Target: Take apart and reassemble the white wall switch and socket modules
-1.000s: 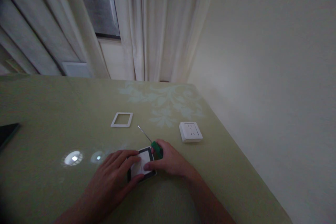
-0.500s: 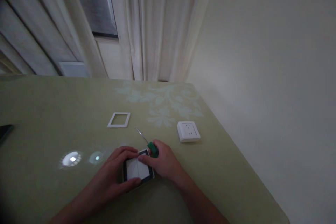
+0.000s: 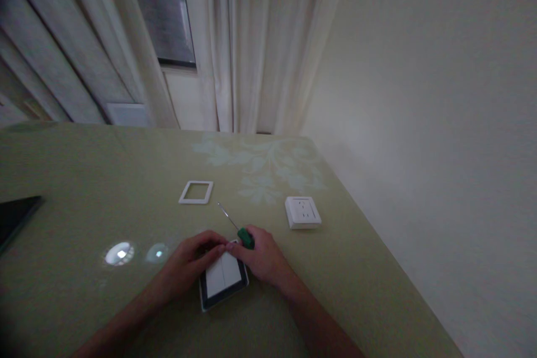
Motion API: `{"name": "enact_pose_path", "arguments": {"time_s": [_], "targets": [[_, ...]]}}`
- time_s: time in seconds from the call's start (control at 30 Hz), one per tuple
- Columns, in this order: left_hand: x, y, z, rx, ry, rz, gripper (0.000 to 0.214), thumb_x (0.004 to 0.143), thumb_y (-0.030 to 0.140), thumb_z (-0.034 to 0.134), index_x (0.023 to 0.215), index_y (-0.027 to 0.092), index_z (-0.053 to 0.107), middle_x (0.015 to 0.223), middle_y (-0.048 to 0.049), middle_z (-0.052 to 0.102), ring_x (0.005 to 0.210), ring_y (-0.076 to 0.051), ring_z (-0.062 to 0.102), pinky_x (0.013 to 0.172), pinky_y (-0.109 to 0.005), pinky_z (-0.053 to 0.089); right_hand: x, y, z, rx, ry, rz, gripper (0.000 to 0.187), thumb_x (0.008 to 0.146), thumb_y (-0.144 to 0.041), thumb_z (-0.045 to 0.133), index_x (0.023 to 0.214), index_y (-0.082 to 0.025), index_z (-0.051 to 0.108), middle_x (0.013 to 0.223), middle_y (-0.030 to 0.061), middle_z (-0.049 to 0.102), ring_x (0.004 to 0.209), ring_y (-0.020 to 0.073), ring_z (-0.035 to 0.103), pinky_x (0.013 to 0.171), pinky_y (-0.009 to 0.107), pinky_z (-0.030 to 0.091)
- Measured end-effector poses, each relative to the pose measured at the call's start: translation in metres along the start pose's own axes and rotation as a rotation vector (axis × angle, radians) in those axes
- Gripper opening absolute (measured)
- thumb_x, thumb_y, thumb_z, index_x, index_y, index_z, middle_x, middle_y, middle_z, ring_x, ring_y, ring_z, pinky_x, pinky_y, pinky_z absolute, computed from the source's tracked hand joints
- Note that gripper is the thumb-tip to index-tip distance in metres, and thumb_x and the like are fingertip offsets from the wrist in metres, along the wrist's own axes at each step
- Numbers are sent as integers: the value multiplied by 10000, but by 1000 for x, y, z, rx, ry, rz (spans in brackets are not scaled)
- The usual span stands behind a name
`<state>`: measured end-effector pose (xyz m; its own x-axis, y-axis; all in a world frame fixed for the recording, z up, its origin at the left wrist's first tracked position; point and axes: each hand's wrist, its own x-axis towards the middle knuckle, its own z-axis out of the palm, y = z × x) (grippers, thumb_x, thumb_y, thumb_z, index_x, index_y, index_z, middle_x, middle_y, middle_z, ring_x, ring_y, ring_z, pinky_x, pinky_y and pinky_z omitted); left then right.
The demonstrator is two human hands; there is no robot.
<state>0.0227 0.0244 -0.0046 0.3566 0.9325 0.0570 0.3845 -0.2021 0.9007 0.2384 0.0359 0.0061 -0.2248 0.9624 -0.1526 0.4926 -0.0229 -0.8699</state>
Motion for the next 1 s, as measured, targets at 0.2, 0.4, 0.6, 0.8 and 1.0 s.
{"name": "enact_pose_path", "arguments": {"time_s": [0.2,0.4,0.6,0.8,1.0], "targets": [[38,-17,-18,262,169,-35,309,1019,418,526,1096,228,757,1088,-84,803,1000,-270,749,871,-377,598,6,9,3,113,35,14,368,921,-536,694,820,-217,540,754,-24,540,681,151,513,580,254,385],[68,-36,-49,608,345,-108,299,988,322,553,1228,211,692,1404,-184,658,1397,-424,517,1158,-638,380,11,13,2,221,42,59,350,951,-553,625,896,-213,565,799,-19,631,476,86,469,437,225,362],[35,-42,-42,746,280,-38,169,998,310,551,911,220,663,1114,-127,724,1170,-385,617,1070,-625,391,11,14,3,268,58,50,394,927,-587,686,877,-209,587,736,-36,612,457,79,471,429,212,366],[5,-18,-28,709,233,179,191,1087,343,531,945,238,604,980,-39,731,990,-281,678,1005,-478,409,7,8,0,304,83,25,519,875,-719,701,850,-217,572,705,-54,550,456,82,448,418,222,347],[-15,24,3,658,195,783,189,1117,297,564,953,229,628,804,4,692,728,-209,624,772,-365,424,-17,-13,-4,382,87,-102,553,708,-644,913,936,-205,665,795,-21,638,657,129,540,585,234,466]]}}
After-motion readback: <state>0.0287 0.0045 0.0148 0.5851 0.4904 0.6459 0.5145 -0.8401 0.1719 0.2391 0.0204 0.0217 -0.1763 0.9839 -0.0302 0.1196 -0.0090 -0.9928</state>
